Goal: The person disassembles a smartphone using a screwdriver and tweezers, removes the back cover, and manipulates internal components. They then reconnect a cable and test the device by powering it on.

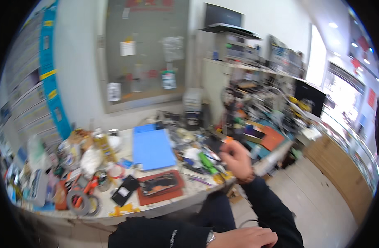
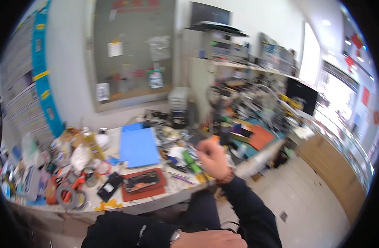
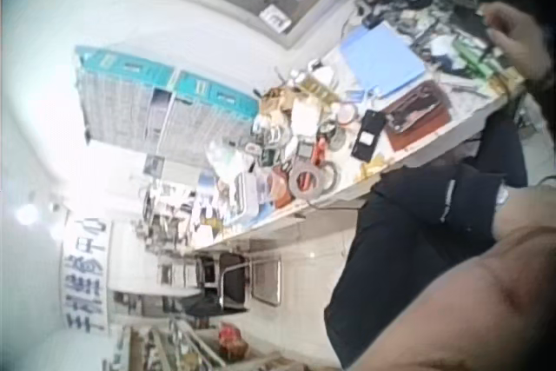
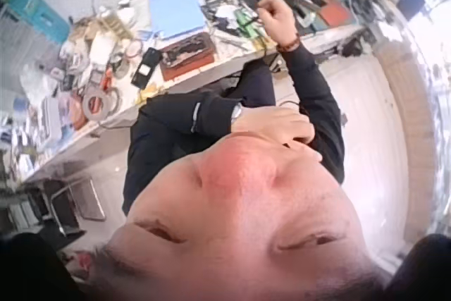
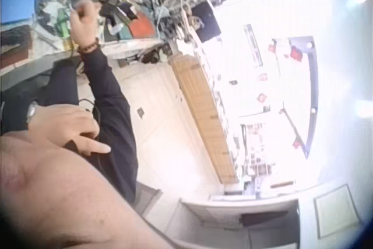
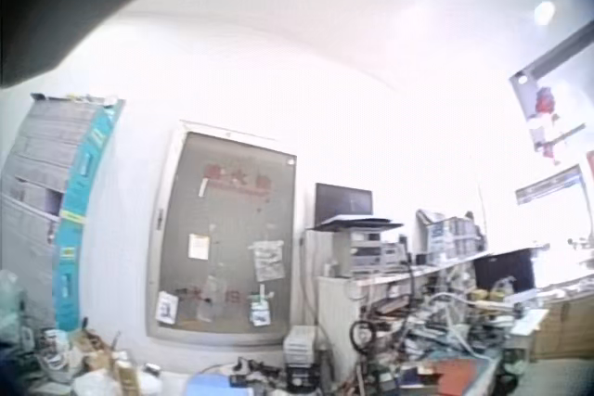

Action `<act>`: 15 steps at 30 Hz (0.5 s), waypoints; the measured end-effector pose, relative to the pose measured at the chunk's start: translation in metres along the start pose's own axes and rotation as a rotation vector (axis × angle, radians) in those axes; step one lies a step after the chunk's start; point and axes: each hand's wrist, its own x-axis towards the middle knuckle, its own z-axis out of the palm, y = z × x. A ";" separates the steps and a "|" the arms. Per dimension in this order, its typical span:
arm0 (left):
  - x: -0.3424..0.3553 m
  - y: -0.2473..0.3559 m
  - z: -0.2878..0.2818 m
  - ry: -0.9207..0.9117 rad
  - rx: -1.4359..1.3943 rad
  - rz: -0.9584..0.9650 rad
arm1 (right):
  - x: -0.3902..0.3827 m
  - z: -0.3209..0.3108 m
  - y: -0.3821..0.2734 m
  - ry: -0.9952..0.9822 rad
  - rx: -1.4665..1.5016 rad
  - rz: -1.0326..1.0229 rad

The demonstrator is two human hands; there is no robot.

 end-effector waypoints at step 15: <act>0.025 0.008 0.004 0.043 0.116 0.413 | -0.029 0.072 0.098 -0.111 0.155 0.081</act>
